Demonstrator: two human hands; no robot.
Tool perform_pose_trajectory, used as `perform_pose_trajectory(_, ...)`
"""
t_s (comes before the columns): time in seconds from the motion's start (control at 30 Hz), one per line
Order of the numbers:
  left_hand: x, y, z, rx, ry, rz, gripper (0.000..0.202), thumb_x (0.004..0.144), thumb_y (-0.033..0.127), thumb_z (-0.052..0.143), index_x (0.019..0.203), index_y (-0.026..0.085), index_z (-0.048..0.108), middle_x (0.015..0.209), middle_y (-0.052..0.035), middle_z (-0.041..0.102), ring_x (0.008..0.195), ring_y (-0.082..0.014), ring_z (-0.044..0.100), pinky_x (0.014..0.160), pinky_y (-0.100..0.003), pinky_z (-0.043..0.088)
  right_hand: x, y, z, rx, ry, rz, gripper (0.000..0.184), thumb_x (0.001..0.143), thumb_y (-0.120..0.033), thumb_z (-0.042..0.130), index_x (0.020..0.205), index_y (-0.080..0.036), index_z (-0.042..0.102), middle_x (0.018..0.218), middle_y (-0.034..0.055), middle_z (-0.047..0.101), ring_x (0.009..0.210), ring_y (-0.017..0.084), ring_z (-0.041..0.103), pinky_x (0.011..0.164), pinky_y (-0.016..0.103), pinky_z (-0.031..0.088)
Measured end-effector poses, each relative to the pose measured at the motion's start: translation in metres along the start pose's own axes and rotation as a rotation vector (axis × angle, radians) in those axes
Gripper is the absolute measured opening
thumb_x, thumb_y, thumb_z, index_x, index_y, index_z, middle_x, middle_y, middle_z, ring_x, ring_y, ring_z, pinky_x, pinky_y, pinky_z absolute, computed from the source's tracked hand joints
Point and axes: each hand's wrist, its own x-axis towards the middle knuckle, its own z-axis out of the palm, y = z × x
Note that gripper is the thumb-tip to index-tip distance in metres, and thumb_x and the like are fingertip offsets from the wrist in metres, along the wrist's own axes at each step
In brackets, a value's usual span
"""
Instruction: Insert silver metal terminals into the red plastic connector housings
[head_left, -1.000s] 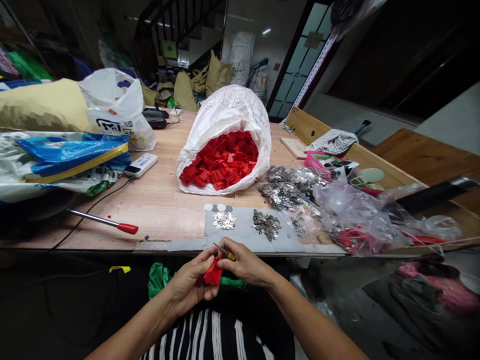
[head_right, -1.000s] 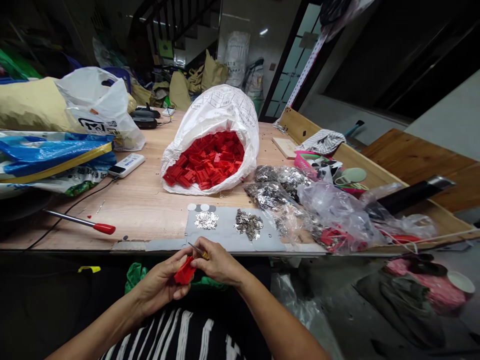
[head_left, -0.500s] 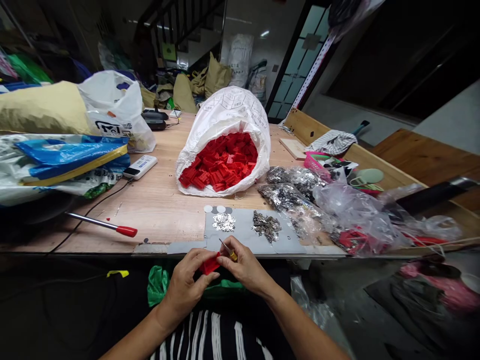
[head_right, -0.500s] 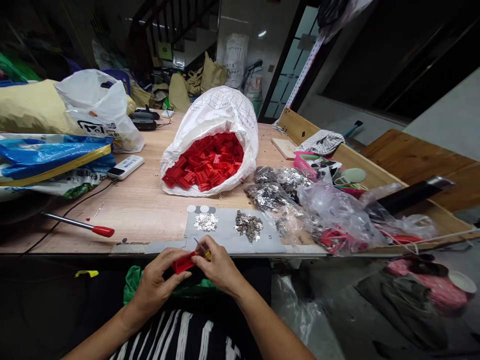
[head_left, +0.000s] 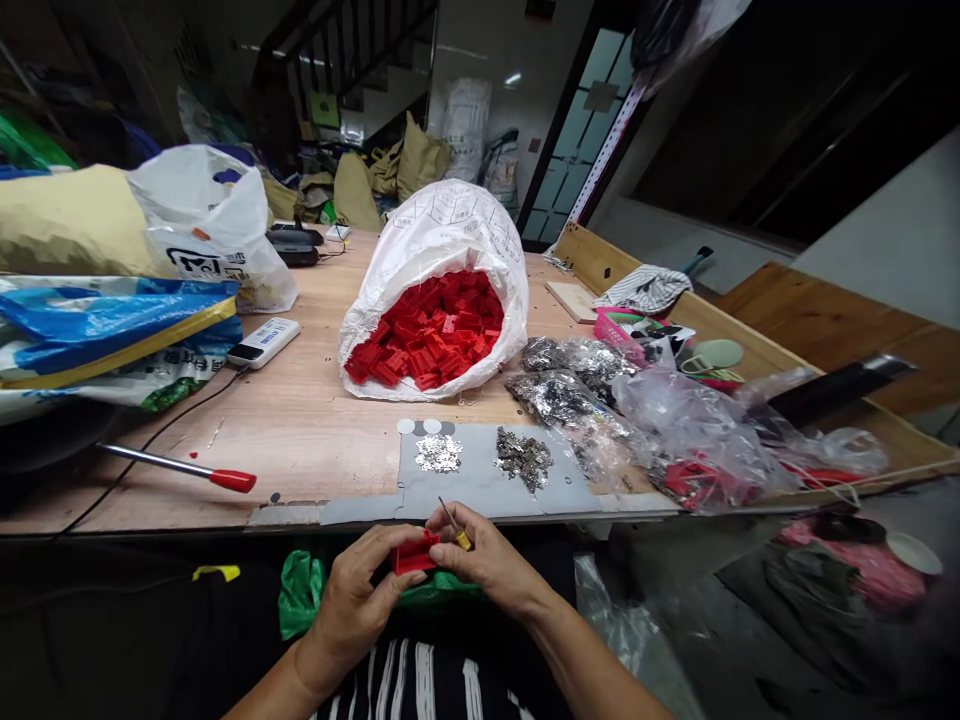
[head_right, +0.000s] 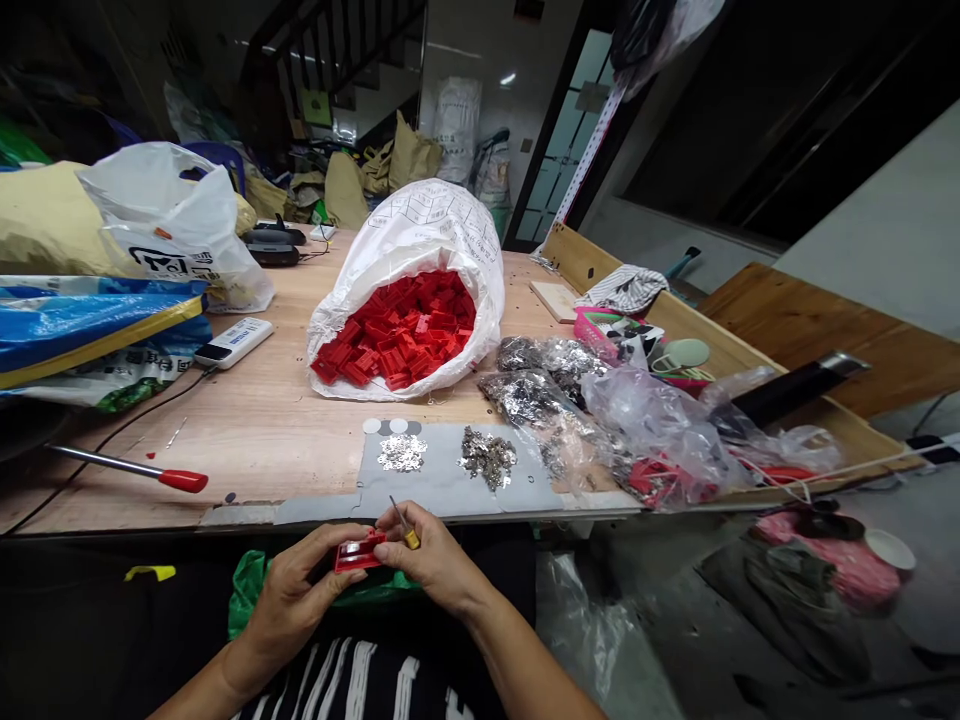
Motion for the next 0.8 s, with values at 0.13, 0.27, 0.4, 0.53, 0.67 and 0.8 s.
perform_pose_trajectory(0.13,0.002,-0.005,-0.005,-0.081,-0.023,0.056,0.030,0.076,0.015,0.068,0.103,0.028,0.071,0.100,-0.0075,0.072,0.096,-0.0260,0.064,0.086,-0.036,0.049,0.001,0.002,-0.002,0.107,-0.061,0.068,0.044,0.066,-0.041,0.079,0.096,-0.018,0.055,0.074,-0.0044,0.052,0.055,0.005,0.037,0.046,0.017,0.022)
perform_pose_trajectory(0.27,0.004,-0.014,-0.003,-0.189,0.074,-0.101,0.028,0.077,0.020,0.069,0.104,0.028,0.068,0.103,-0.0047,0.071,0.099,-0.0240,0.063,0.089,-0.033,0.048,0.012,-0.011,-0.007,-0.036,-0.102,-0.008,0.038,0.073,-0.042,0.072,0.098,-0.019,0.056,0.083,-0.0009,0.059,0.064,0.008,0.048,0.054,0.019,0.034)
perform_pose_trajectory(0.4,0.006,-0.018,0.001,-0.314,0.200,-0.294,0.033,0.077,0.026,0.070,0.108,0.028,0.061,0.104,-0.0020,0.070,0.098,-0.0208,0.064,0.089,-0.029,0.049,0.038,-0.028,-0.027,-0.595,0.220,-0.250,0.013,0.085,-0.030,0.058,0.093,-0.019,0.061,0.092,0.0025,0.063,0.086,0.016,0.056,0.077,0.028,0.040)
perform_pose_trajectory(0.53,0.009,-0.019,0.002,-0.359,0.233,-0.343,0.029,0.073,0.027,0.073,0.099,0.024,0.060,0.094,-0.0017,0.071,0.091,-0.0197,0.066,0.084,-0.028,0.051,0.064,-0.032,-0.041,-1.041,0.346,-0.356,0.010,0.087,-0.016,0.053,0.090,-0.020,0.061,0.092,0.0032,0.062,0.085,0.017,0.056,0.078,0.028,0.040)
perform_pose_trajectory(0.67,0.012,-0.022,-0.001,-0.346,0.240,-0.371,0.031,0.070,0.028,0.076,0.098,0.022,0.065,0.094,-0.0026,0.071,0.090,-0.0217,0.066,0.083,-0.030,0.051,0.079,-0.032,-0.041,-1.218,0.390,-0.296,0.003,0.086,-0.021,0.059,0.089,-0.020,0.060,0.090,0.0038,0.060,0.082,0.017,0.055,0.073,0.027,0.039)
perform_pose_trajectory(0.8,0.012,-0.025,-0.004,-0.352,0.269,-0.381,0.038,0.067,0.028,0.077,0.104,0.024,0.068,0.097,-0.0021,0.072,0.092,-0.0223,0.066,0.085,-0.029,0.050,0.085,-0.032,-0.039,-1.250,0.385,-0.263,0.003,0.084,-0.021,0.061,0.083,-0.020,0.058,0.087,0.0023,0.059,0.079,0.017,0.054,0.069,0.026,0.037)
